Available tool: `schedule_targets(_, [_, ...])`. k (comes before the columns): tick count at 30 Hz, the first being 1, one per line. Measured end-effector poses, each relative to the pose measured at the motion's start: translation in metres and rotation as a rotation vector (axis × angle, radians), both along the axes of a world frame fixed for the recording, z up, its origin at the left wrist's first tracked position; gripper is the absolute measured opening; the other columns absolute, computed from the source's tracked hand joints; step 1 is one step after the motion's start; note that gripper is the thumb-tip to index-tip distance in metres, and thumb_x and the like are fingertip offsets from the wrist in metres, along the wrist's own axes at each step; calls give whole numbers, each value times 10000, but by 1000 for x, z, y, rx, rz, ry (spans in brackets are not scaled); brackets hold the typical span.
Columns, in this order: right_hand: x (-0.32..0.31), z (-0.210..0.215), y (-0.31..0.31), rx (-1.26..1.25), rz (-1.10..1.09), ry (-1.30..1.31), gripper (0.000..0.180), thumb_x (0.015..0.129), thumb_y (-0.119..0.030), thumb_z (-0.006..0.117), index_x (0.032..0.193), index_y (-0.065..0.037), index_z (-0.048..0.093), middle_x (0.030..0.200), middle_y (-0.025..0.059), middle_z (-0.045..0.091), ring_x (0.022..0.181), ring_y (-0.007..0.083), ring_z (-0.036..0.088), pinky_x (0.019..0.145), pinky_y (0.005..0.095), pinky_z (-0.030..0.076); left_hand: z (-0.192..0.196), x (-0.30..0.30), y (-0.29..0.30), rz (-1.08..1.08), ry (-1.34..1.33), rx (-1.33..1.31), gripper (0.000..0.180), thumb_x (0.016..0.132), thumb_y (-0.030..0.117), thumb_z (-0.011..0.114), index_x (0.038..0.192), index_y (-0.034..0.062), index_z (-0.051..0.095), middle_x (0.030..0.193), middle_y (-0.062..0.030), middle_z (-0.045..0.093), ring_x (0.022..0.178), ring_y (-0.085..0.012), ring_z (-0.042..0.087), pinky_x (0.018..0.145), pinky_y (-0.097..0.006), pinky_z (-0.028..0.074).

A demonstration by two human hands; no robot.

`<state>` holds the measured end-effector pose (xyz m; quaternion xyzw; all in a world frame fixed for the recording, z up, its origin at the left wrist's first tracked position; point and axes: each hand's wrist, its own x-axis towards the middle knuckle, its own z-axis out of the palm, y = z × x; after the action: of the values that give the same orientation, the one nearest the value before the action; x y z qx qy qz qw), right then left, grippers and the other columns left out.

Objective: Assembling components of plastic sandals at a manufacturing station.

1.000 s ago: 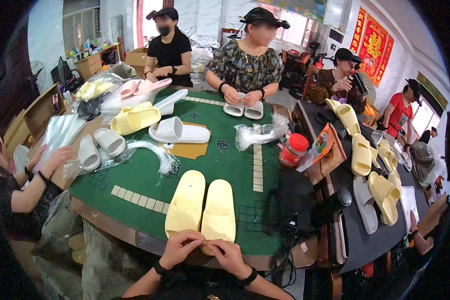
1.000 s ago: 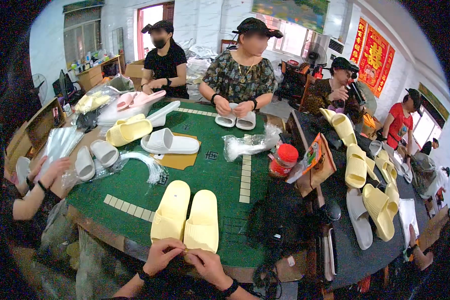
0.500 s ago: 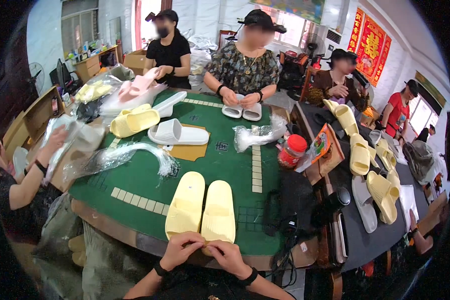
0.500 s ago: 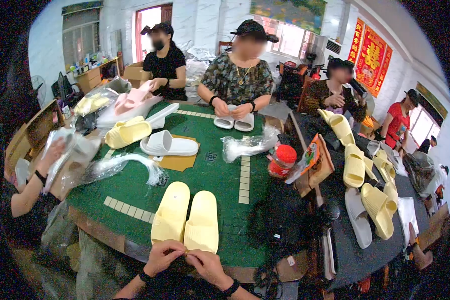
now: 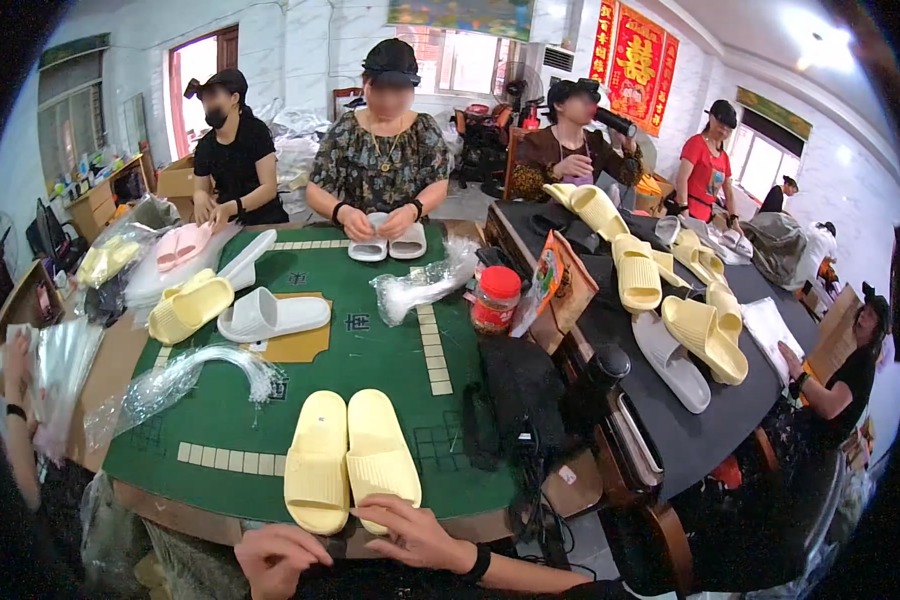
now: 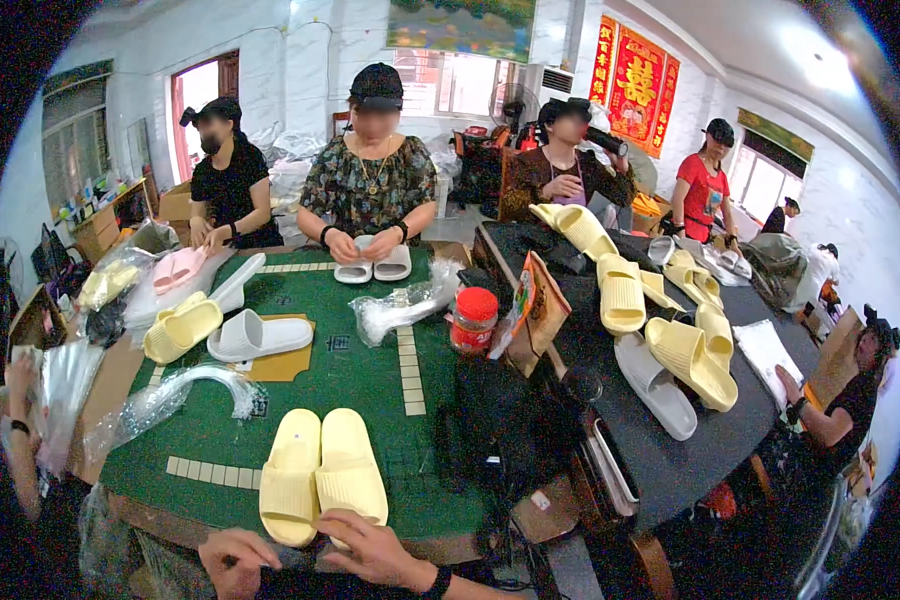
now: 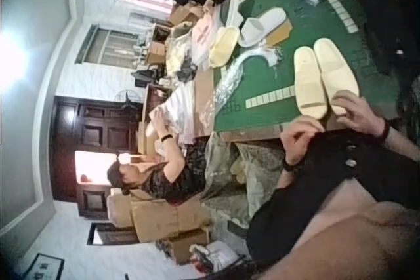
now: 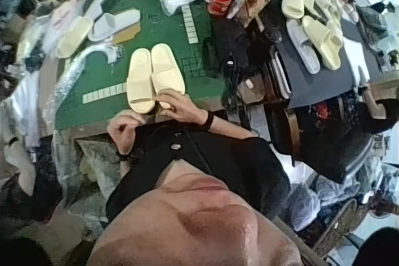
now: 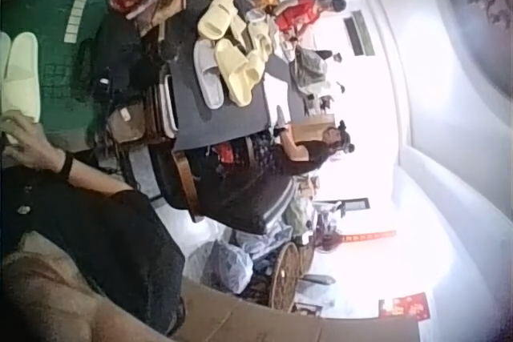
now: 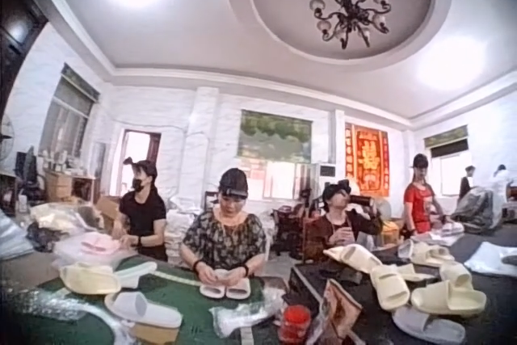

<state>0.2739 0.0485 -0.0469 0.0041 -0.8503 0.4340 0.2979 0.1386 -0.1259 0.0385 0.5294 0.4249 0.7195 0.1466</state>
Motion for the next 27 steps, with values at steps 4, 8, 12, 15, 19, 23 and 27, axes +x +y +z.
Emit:
schedule_targets(4, [1,32,-6,-56,211,5,485,901,-153,659,1353,-90,497,1392,92,446,931,211,609,709,292,529,29,2,13,-316,51,9,137,924,121,635,902,-10,668,844,-179,675,703,-252,649,642,-353,540])
schedule_targets(8, [11,28,-1,-231,447,-144,314,939,-155,604,1231,-44,572,1153,110,619,924,237,619,818,336,497,20,-4,22,-288,-128,-187,66,790,-27,649,732,-53,669,825,-220,694,769,-275,694,694,-324,544])
schedule_targets(12, [43,49,14,-434,482,-247,207,962,-173,573,1053,-1,644,935,104,676,754,188,631,694,308,506,4,-24,35,146,231,-170,108,767,41,720,856,-13,690,857,-175,697,820,-288,694,752,-356,540])
schedule_targets(15, [88,63,30,-630,302,-89,208,941,-142,593,991,39,680,788,111,673,593,144,602,545,269,485,-1,-44,57,494,601,-400,342,766,156,739,1079,43,661,1106,-163,607,1035,-340,578,883,-398,485])
schedule_targets(19, [131,65,47,-824,-32,435,254,939,-173,599,863,62,654,630,129,610,465,145,514,448,270,404,-41,-48,100,440,951,-543,517,776,361,736,1196,91,603,1066,-142,594,1062,-352,528,947,-444,417])
schedule_targets(23, [133,67,58,-811,-77,566,268,957,-172,566,806,46,604,502,72,495,407,135,405,410,264,294,-69,-39,112,405,1016,-649,479,778,434,718,1078,72,632,1024,-119,613,1028,-330,535,877,-418,449])
schedule_targets(27, [141,61,54,-753,-264,462,252,977,-153,517,803,28,541,514,56,460,395,121,402,377,258,298,-77,-41,101,378,968,-462,472,747,496,702,878,50,623,881,-68,588,866,-267,518,739,-377,493])
